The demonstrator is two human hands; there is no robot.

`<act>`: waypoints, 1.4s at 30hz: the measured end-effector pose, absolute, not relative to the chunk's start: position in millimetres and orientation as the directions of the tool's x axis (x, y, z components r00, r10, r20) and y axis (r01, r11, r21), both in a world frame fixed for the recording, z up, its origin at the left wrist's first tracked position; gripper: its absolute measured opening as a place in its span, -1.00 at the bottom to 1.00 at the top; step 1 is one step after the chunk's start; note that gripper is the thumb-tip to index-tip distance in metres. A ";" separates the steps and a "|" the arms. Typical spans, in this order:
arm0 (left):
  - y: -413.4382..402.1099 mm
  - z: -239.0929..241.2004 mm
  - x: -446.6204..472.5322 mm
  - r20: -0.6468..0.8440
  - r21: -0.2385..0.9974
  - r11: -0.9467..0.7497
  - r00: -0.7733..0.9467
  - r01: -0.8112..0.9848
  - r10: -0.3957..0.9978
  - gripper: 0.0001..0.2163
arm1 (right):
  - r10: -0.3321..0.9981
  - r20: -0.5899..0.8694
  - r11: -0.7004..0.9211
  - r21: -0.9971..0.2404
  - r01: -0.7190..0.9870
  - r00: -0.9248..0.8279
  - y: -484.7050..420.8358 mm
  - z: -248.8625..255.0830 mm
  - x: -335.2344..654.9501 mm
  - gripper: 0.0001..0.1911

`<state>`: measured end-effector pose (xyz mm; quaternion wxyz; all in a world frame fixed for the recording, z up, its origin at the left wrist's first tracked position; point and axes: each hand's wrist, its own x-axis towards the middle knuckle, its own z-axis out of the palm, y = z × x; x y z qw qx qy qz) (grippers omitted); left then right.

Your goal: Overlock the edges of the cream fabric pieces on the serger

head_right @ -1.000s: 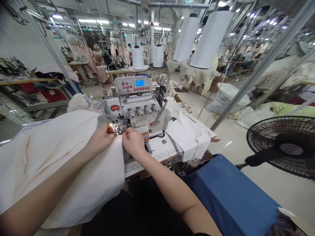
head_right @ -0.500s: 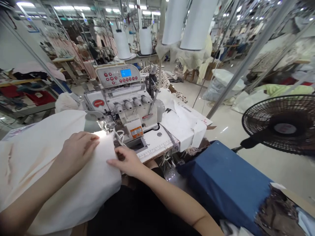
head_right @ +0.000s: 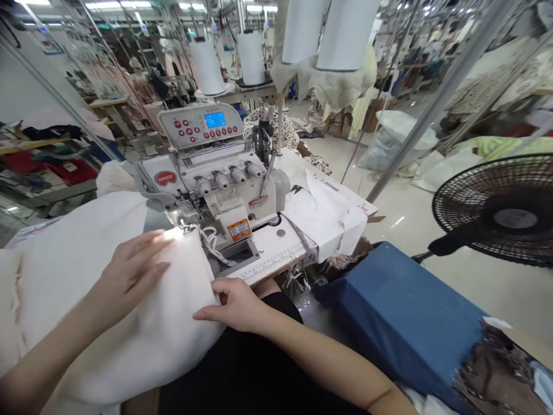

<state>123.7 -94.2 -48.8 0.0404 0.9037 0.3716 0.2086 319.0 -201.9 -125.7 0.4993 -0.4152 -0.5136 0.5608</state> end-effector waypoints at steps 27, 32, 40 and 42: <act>-13.9 28.6 35.2 -0.438 0.492 -0.024 0.272 0.870 0.857 -0.38 | 0.985 0.028 0.013 -0.996 -0.086 -0.170 -192.3 -144.9 302.5 -0.66; 18.0 48.1 42.3 -0.146 0.252 -0.060 0.099 0.966 0.984 -0.29 | 0.971 -0.064 -0.126 -0.956 -0.265 -0.231 -188.7 -140.4 303.4 -0.56; -76.9 -1.0 126.5 0.440 0.026 -0.801 0.713 0.598 0.546 -0.73 | 0.986 0.003 -0.063 -0.918 -0.391 -0.166 -172.3 -136.7 300.7 -0.60; -94.9 -22.5 135.2 0.380 0.106 -0.887 0.806 0.450 0.454 -0.73 | 0.985 0.053 -0.027 -0.888 -0.459 -0.162 -169.1 -134.5 299.8 -0.60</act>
